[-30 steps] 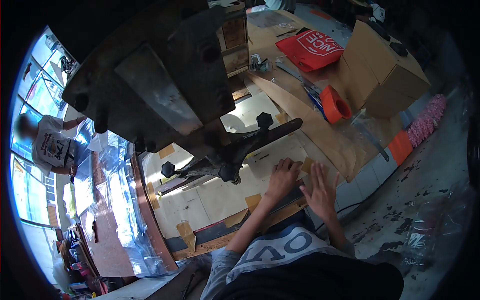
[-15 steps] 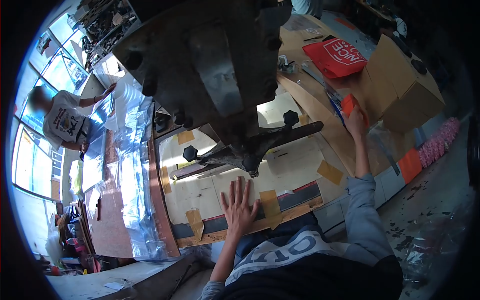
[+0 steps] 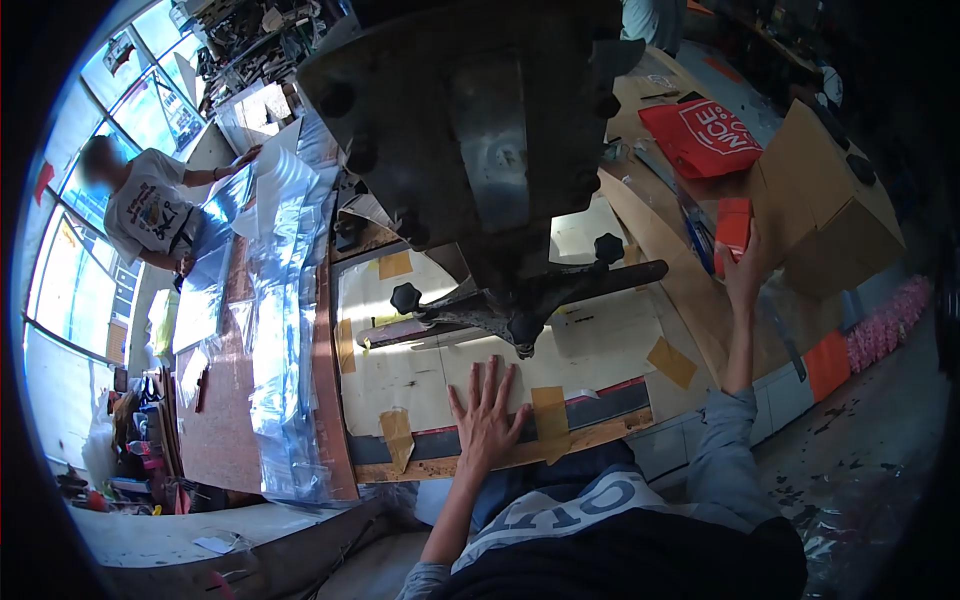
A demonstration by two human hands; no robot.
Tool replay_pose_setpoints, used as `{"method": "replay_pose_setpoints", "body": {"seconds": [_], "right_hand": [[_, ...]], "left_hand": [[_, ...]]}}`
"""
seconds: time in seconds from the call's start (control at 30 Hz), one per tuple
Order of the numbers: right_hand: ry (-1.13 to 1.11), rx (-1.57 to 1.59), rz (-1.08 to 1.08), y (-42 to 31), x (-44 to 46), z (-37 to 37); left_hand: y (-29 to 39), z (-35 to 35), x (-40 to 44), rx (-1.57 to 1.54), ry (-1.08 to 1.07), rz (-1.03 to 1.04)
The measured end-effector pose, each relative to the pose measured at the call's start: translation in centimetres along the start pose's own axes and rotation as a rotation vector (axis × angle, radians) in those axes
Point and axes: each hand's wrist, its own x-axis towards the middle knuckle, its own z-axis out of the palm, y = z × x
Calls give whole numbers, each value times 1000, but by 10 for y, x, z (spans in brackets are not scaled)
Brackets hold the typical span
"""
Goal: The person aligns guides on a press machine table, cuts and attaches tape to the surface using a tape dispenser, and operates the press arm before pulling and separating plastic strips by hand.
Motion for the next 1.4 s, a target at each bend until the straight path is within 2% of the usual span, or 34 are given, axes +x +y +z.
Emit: {"method": "replay_pose_setpoints", "body": {"seconds": [0.17, 0.2, 0.23, 0.3, 0.33, 0.37, 0.43, 0.47, 0.57, 0.7, 0.8, 1.0, 1.1, 1.2, 1.3, 1.4], "right_hand": [[-33, 580, 82, -87, -9, -69], [-228, 769, 210, -111, -18, -94], [-425, 954, 338, -130, -32, -116], [-492, 863, -27, -142, -57, -129], [-535, 881, -137, -158, -67, -134], [-691, 949, -251, -167, -77, -135], [-842, 943, -453, -184, -93, -135], [-869, 908, -500, -193, -99, -137], [-895, 817, -622, -209, -107, -144], [-847, 785, -653, -213, -113, -145], [-853, 792, -636, -211, -115, -144], [-858, 781, -649, -213, -116, -141], [-868, 814, -657, -215, -116, -136], [-872, 801, -675, -218, -114, -133], [-890, 808, -641, -223, -117, -132], [-917, 780, -590, -225, -119, -136]], "left_hand": [[0, -6, 1, -98, -10, -37], [1, -19, 2, -252, -73, -19], [4, -31, 3, -573, -179, -55], [13, -55, 1, -1212, -395, -127], [25, -62, -3, -1379, -301, -56], [32, -65, -3, -1508, -329, -89], [42, -65, -6, -1770, -391, -161], [37, -56, -4, -1910, -511, -126], [25, -46, -8, -1716, -585, -253], [21, -45, -7, -1693, -602, -101], [35, -56, -10, -1740, -513, -207], [30, -53, -10, -1738, -473, -119], [30, -55, -10, -1779, -464, -193], [25, -41, -11, -1895, -423, -154], [26, -41, -9, -1839, -262, -182], [23, -60, -8, -1647, -195, -241]]}}
